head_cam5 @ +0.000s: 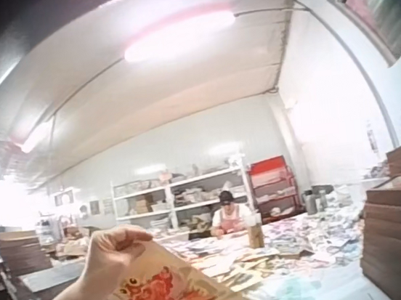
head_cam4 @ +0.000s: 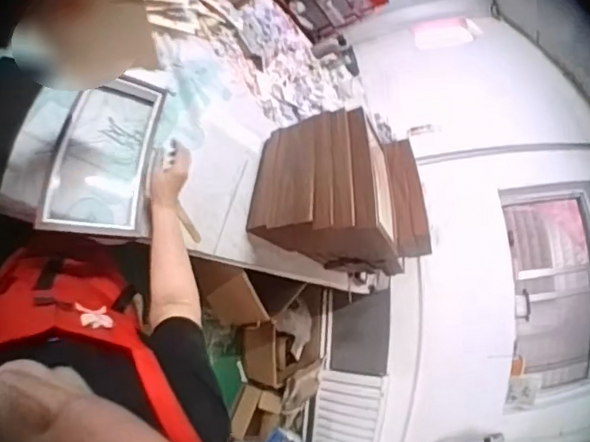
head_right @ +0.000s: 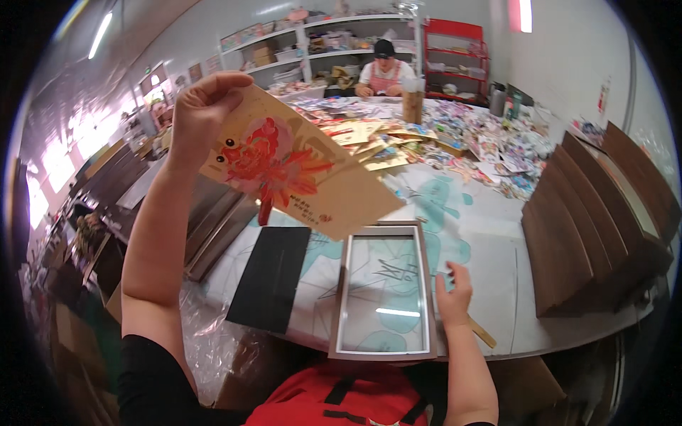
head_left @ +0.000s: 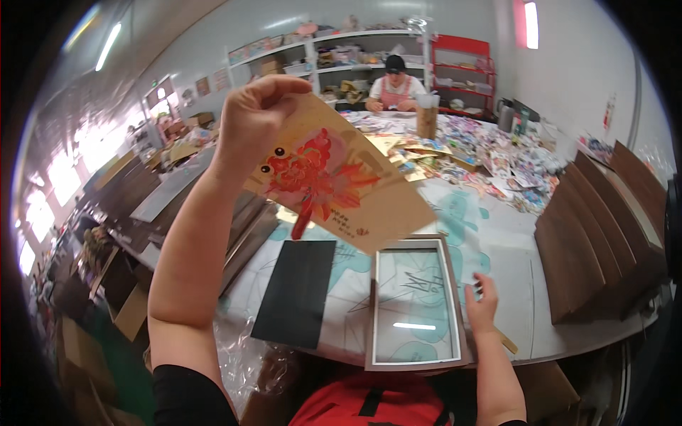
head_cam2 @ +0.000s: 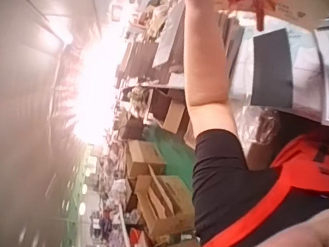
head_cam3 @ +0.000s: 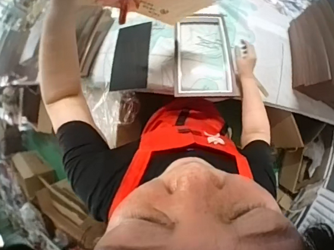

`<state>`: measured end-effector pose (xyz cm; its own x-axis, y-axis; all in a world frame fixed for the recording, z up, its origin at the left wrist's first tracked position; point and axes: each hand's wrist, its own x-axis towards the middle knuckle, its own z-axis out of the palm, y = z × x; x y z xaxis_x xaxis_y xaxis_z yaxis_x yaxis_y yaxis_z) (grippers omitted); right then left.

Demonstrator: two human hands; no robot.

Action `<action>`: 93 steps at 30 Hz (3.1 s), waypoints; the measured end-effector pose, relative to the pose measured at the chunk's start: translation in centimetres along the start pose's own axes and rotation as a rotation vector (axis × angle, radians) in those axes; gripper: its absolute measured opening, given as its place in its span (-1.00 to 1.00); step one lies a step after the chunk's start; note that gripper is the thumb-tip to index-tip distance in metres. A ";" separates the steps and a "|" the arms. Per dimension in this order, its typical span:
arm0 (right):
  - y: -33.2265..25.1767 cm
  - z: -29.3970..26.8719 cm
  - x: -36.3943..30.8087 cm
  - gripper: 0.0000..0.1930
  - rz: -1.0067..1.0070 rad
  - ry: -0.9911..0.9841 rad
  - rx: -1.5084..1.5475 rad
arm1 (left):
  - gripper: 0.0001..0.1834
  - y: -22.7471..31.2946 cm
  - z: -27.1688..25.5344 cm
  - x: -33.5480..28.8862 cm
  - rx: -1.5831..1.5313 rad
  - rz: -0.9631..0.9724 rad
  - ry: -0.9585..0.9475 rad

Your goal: The person assembles a decorative frame by placing a red paper cutout into a wooden frame, securing it with a backing board, and using a wooden stick to press the edges. They repeat the process with another frame, ensuring the artwork is properly aligned and secured.

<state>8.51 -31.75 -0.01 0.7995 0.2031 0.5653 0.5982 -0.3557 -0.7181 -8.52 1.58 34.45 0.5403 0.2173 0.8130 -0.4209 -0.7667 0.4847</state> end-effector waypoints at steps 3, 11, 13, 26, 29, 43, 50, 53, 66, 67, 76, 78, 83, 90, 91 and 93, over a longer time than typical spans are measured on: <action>-9.5 -1.5 1.9 -0.35 -0.239 -0.037 0.156 | -0.77 4.6 -2.5 -2.2 0.109 0.075 -0.159; -23.1 1.2 -2.3 -0.60 -0.131 -0.798 0.585 | -0.75 8.2 -4.7 -6.1 0.011 0.006 -0.477; -22.3 2.4 -4.3 -0.65 -0.068 -0.740 0.682 | -0.70 7.0 -4.3 -8.2 0.312 0.266 -0.206; -17.3 4.1 -12.1 -0.65 0.302 -0.529 0.767 | -0.52 -1.2 5.1 -32.5 0.327 -0.264 -0.092; -16.4 4.0 -13.7 -0.66 0.232 -0.512 0.720 | -0.68 -2.4 5.4 -34.4 0.142 -0.361 -0.130; -12.9 1.7 -19.9 -0.68 0.537 -0.386 0.677 | -0.68 1.1 6.4 -40.3 -0.825 -1.217 -0.426; -12.0 1.3 -20.6 -0.67 0.451 -0.203 0.447 | -0.70 1.1 6.5 -41.0 -0.805 -1.143 -0.380; -13.4 -0.9 -19.0 -0.77 -0.086 -0.158 0.191 | -0.67 1.0 6.7 -40.7 -0.836 -1.131 -0.362; -15.6 3.7 -17.2 -0.76 0.528 -0.766 0.784 | -0.59 1.7 6.9 -40.7 -1.009 -1.106 -0.330; -15.7 4.0 -17.6 -0.76 0.475 -0.724 0.776 | -0.60 1.8 6.8 -40.5 -0.979 -1.113 -0.327; -15.8 4.0 -17.4 -0.85 0.390 -0.559 0.803 | -0.76 1.2 7.3 -41.7 -0.556 -1.040 -0.568; -15.8 3.5 -17.0 -0.85 0.489 -0.663 0.797 | -0.78 1.4 8.2 -41.5 -0.633 -0.921 -0.373; -15.6 4.3 -17.8 -0.87 0.524 -0.522 0.930 | -0.74 1.5 8.3 -40.4 -0.778 -1.079 -0.205; -16.3 4.8 -17.9 -0.84 0.451 -0.392 0.884 | -0.78 1.1 9.3 -41.2 -0.524 -0.885 -0.164; -16.2 4.8 -18.0 -0.84 0.443 -0.395 0.863 | -0.76 1.1 9.4 -41.2 -0.492 -0.858 -0.169; -16.0 4.7 -18.1 -0.85 0.426 -0.401 0.821 | -0.74 1.2 9.4 -41.0 -0.466 -0.841 -0.178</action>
<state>-15.29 -25.40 -0.64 0.8249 0.5508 0.1270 -0.0092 0.2377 -0.9713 -24.39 -13.94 -1.34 0.8819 0.4603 0.1019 -0.0734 -0.0794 0.9941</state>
